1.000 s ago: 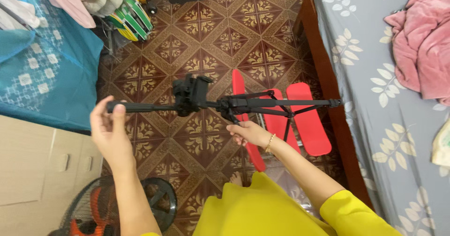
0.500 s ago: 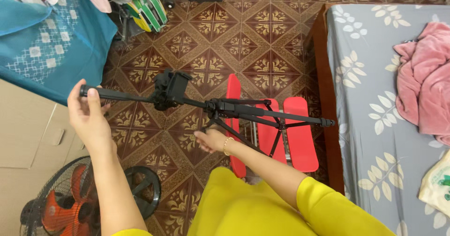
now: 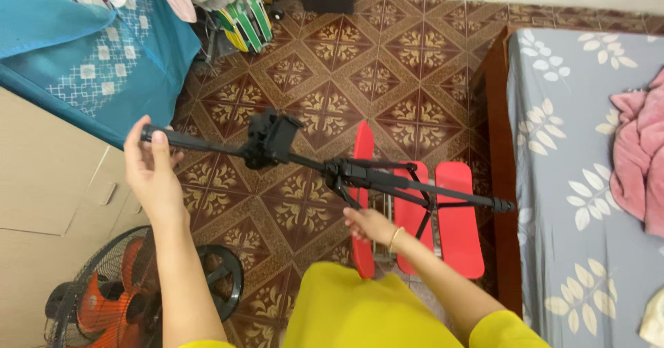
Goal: The person assembles a black tripod by extending its legs and tightening the central hub. They adjust each leg individually and secure the mounting head on top of the tripod.
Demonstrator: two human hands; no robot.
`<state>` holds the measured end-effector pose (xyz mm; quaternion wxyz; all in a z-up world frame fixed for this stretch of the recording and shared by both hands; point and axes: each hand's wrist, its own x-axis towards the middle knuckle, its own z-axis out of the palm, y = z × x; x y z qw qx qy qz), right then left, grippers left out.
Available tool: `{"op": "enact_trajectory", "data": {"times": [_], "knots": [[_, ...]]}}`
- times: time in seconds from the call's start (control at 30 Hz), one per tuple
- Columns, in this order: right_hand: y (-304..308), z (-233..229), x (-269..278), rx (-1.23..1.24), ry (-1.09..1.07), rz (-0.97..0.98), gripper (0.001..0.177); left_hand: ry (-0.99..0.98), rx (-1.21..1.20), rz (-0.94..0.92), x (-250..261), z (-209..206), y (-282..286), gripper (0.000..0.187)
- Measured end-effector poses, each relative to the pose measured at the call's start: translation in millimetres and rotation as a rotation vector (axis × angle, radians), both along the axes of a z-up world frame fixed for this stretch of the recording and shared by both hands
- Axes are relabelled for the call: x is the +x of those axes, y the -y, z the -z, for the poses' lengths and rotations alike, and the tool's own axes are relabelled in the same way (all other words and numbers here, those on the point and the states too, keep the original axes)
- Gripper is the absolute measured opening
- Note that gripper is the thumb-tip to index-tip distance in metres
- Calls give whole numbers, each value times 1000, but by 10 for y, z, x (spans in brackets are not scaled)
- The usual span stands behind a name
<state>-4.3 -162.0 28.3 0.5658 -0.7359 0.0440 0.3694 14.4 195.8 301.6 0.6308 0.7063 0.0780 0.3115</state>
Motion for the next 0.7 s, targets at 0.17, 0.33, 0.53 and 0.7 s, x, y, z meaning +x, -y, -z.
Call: {"op": "enact_trajectory", "data": {"times": [0.17, 0.33, 0.53, 0.7], "knots": [[-328, 314, 104, -15, -19, 29, 58, -3, -9, 14, 30, 10, -56, 37], [-738, 205, 65, -58, -71, 136, 54, -6, -28, 228, 44, -25, -398, 34], [-998, -430, 7, 57, -114, 291, 39, -116, -35, 499, 262, -155, -857, 30], [-717, -951, -129, 123, -92, 305, 33, -149, -55, 728, 461, -227, -1080, 31]]}}
